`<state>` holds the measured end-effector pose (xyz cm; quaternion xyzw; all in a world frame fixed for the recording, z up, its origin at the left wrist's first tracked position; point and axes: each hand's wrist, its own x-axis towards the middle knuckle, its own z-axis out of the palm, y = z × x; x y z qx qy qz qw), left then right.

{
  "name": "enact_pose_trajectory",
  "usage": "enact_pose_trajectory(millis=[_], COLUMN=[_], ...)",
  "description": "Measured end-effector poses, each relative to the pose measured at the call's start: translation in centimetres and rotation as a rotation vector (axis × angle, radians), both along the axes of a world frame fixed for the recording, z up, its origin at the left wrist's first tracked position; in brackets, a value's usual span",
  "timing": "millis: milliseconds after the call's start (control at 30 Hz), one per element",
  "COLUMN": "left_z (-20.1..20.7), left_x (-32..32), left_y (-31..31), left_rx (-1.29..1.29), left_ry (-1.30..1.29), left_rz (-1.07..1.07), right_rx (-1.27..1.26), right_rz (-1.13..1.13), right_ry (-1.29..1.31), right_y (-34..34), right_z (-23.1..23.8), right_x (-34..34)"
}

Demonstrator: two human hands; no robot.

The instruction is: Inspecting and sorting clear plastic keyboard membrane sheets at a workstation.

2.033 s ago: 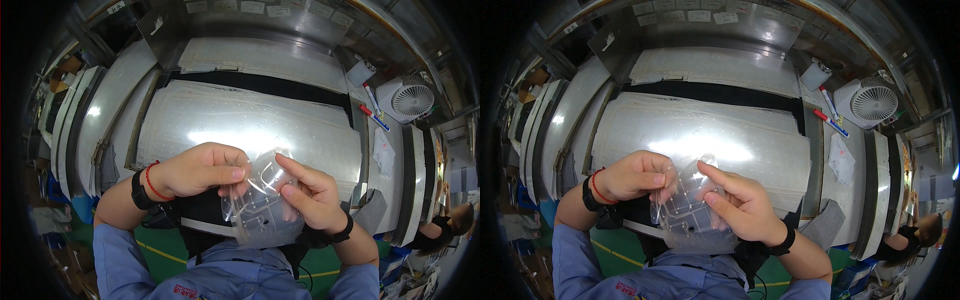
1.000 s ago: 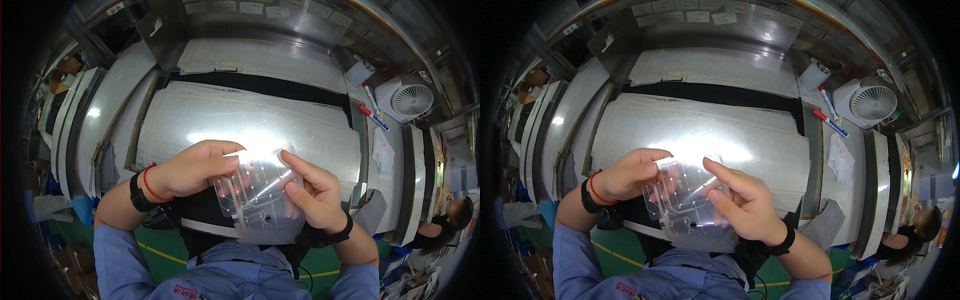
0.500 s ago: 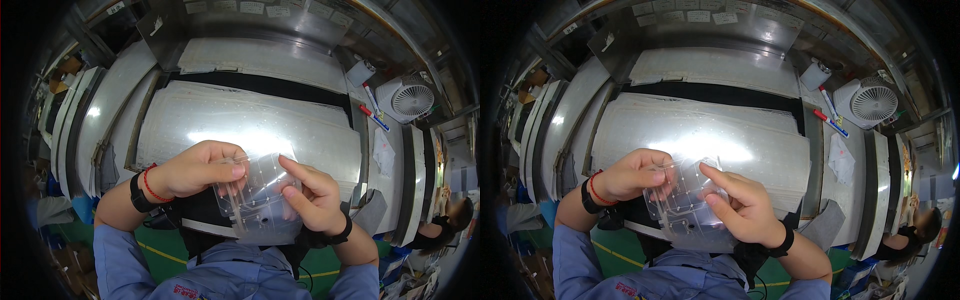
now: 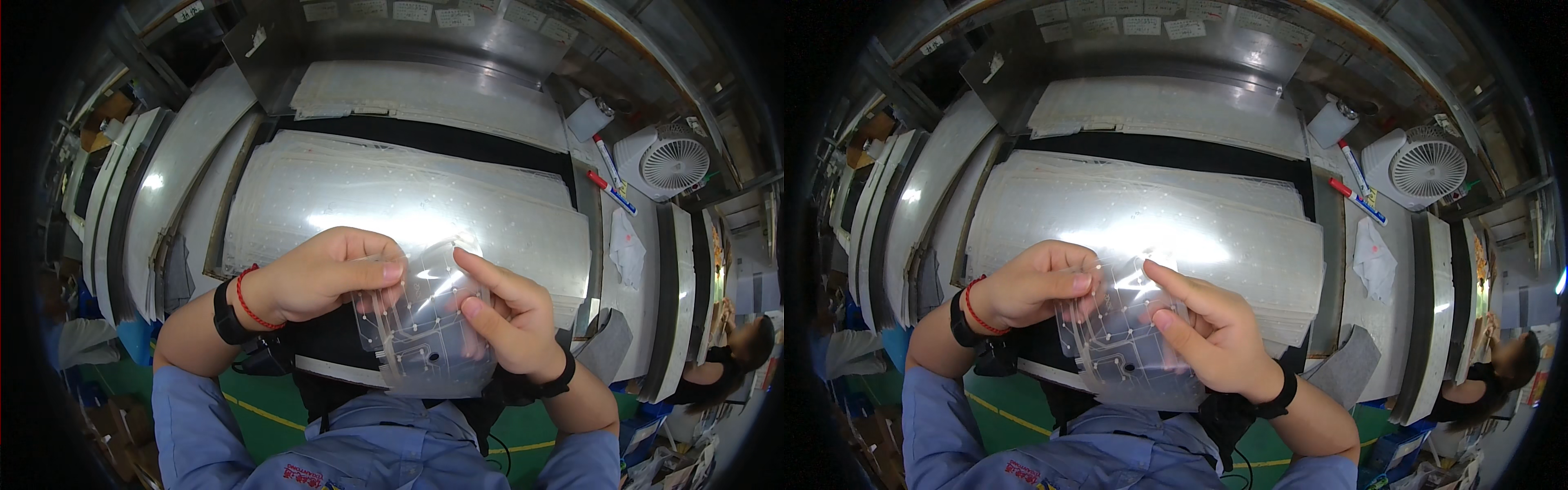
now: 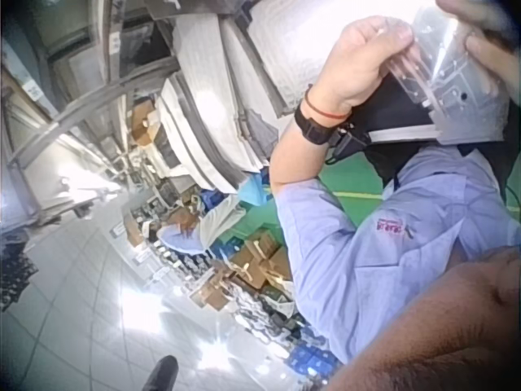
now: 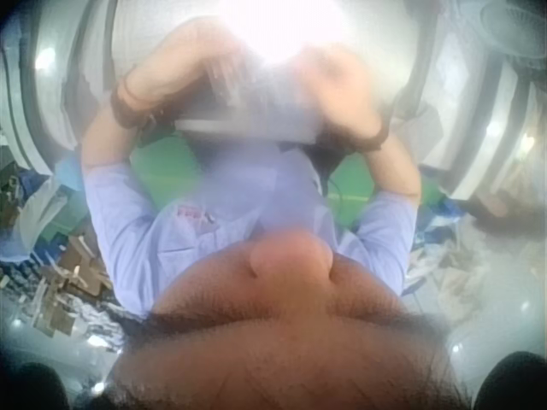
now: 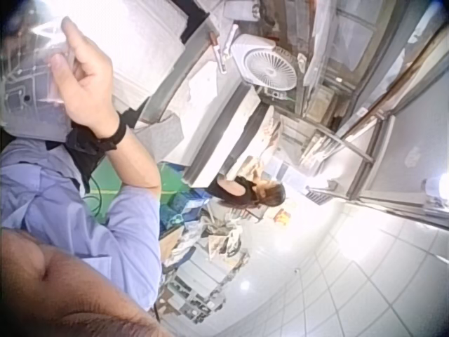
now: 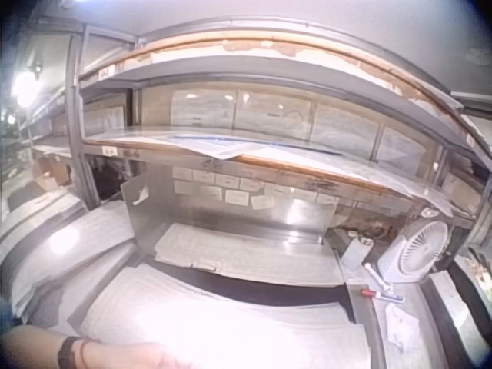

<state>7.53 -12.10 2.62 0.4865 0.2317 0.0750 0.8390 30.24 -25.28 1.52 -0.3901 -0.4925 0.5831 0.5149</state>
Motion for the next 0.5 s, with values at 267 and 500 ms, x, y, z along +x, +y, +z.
enact_pose_trajectory(millis=[267,500], left_z=[-0.24,0.12], left_x=[-0.23,-0.10], left_y=[0.19,0.00], left_rx=[0.022,0.084], left_ry=[-0.014,-0.033], left_rz=[-0.051,-0.048], right_rx=[-0.051,-0.020], right_rz=[0.015,0.018], right_ry=[0.018,0.023], right_y=[-0.01,-0.02], right_z=[0.09,0.05], right_x=[0.03,0.06])
